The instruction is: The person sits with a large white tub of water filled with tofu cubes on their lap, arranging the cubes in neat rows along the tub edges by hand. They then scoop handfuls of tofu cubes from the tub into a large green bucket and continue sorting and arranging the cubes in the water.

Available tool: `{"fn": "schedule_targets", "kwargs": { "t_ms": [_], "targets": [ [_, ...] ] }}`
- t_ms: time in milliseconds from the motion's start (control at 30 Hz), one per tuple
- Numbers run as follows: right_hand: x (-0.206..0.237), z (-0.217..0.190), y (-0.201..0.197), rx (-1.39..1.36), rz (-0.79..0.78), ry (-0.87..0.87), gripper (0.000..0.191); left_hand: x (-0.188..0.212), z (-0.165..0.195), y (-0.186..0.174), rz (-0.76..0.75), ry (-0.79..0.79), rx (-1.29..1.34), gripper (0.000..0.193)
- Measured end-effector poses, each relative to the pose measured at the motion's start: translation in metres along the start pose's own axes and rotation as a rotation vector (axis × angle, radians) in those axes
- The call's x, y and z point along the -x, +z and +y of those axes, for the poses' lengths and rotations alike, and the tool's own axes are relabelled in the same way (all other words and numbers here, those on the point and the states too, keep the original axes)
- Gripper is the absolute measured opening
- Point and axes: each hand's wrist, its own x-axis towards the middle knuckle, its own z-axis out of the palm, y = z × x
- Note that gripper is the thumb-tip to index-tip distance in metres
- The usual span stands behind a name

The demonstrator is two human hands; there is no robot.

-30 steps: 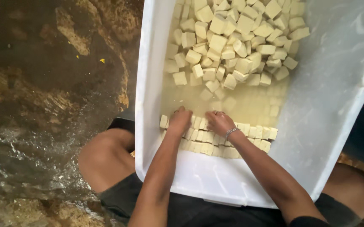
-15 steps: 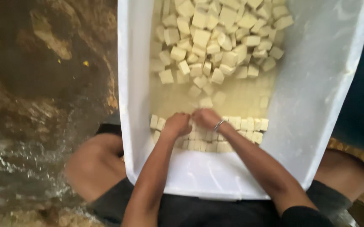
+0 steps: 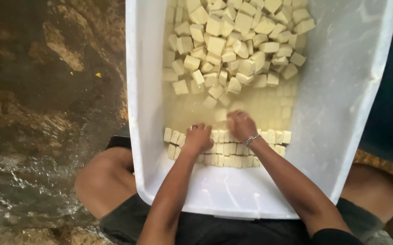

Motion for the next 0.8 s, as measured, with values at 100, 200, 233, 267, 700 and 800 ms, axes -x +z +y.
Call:
{"fn": "schedule_targets", "kwargs": {
  "t_ms": [100,200,233,267,700,800],
  "targets": [
    [-0.019,0.013,-0.006,0.106,0.167,-0.014,0.039,-0.013,-0.001,-0.007,0.215,-0.061,0.052,0.020],
    [-0.033,0.019,-0.010,0.226,0.072,0.010,0.044,-0.032,0.002,-0.016,0.484,-0.100,0.075,0.016],
    [-0.035,0.022,-0.011,0.260,0.038,0.018,0.045,-0.038,0.003,-0.018,0.513,-0.130,0.085,0.016],
    [-0.034,0.026,-0.009,0.190,0.024,0.038,0.046,-0.044,0.005,-0.021,0.544,-0.157,0.093,0.016],
    [-0.031,0.003,0.019,0.109,-0.145,-0.342,0.043,-0.060,0.001,-0.045,0.373,-0.282,0.327,0.048],
    [-0.029,0.010,0.026,0.173,-0.272,-0.349,0.038,-0.049,-0.030,-0.056,0.652,-0.254,0.383,0.038]
  ]
}}
